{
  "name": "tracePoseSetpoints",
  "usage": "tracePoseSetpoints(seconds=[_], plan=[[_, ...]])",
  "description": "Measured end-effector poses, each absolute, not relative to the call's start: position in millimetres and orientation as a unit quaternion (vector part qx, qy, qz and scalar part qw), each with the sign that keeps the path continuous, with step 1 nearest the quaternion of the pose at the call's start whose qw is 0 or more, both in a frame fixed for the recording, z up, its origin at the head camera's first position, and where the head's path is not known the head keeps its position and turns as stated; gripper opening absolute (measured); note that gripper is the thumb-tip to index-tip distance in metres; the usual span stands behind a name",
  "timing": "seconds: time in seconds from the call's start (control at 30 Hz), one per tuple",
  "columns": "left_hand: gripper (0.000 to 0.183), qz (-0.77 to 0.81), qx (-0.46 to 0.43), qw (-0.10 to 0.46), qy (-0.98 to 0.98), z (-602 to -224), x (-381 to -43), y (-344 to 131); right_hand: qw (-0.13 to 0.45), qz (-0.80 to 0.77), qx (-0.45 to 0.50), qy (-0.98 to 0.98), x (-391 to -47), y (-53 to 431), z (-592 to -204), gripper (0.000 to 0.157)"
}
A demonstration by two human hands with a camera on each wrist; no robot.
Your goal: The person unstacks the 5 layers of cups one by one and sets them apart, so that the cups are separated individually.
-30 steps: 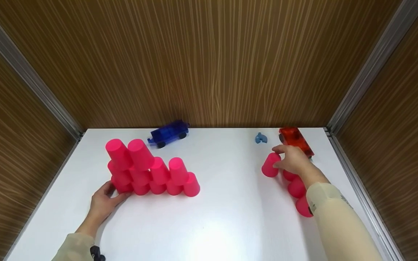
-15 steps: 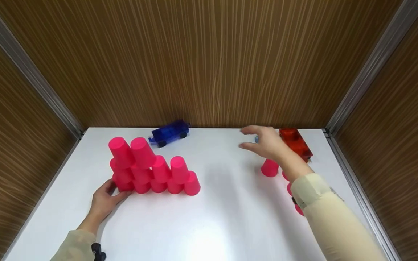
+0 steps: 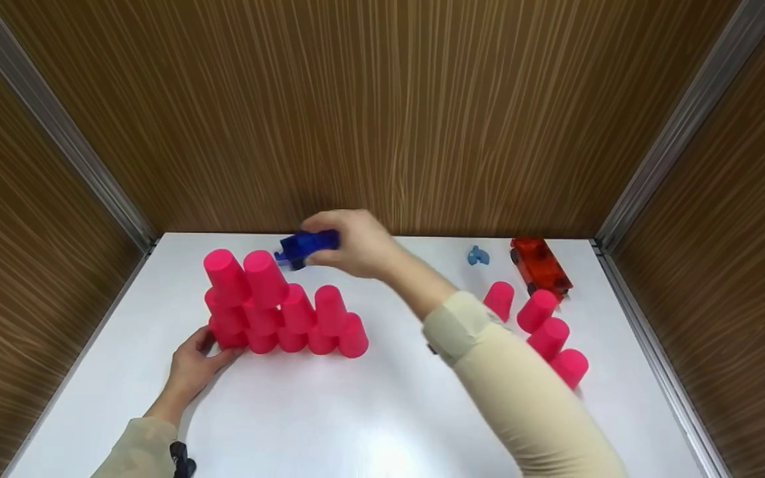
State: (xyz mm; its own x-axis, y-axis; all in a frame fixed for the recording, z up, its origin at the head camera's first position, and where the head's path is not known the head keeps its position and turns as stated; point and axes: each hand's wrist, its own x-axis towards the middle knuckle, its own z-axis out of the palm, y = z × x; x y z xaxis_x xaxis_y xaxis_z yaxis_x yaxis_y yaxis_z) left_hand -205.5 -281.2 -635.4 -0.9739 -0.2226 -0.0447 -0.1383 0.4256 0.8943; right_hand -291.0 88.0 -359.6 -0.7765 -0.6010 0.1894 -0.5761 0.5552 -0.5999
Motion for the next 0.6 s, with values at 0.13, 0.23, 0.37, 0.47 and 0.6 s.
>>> tracePoseSetpoints(seconds=[0.13, 0.23, 0.37, 0.47, 0.6], plan=[[0.081, -0.527, 0.114, 0.028, -0.842, -634, -205, -278, 0.033, -0.334, -0.339, 0.879, -288, 55, -360, 0.054], [0.082, -0.528, 0.120, 0.023, -0.841, -633, -205, -277, 0.050, -0.342, -0.336, 0.876, -287, 38, -366, 0.057], [0.081, -0.521, 0.119, 0.024, -0.845, -632, -206, -277, 0.061, -0.347, -0.332, 0.875, -286, 23, -375, 0.062], [0.080, -0.515, 0.118, 0.026, -0.849, -633, -206, -277, 0.063, -0.343, -0.325, 0.879, -287, 14, -383, 0.064], [0.081, -0.516, 0.120, 0.024, -0.848, -633, -205, -278, 0.075, -0.345, -0.312, 0.882, -287, 6, -390, 0.066]])
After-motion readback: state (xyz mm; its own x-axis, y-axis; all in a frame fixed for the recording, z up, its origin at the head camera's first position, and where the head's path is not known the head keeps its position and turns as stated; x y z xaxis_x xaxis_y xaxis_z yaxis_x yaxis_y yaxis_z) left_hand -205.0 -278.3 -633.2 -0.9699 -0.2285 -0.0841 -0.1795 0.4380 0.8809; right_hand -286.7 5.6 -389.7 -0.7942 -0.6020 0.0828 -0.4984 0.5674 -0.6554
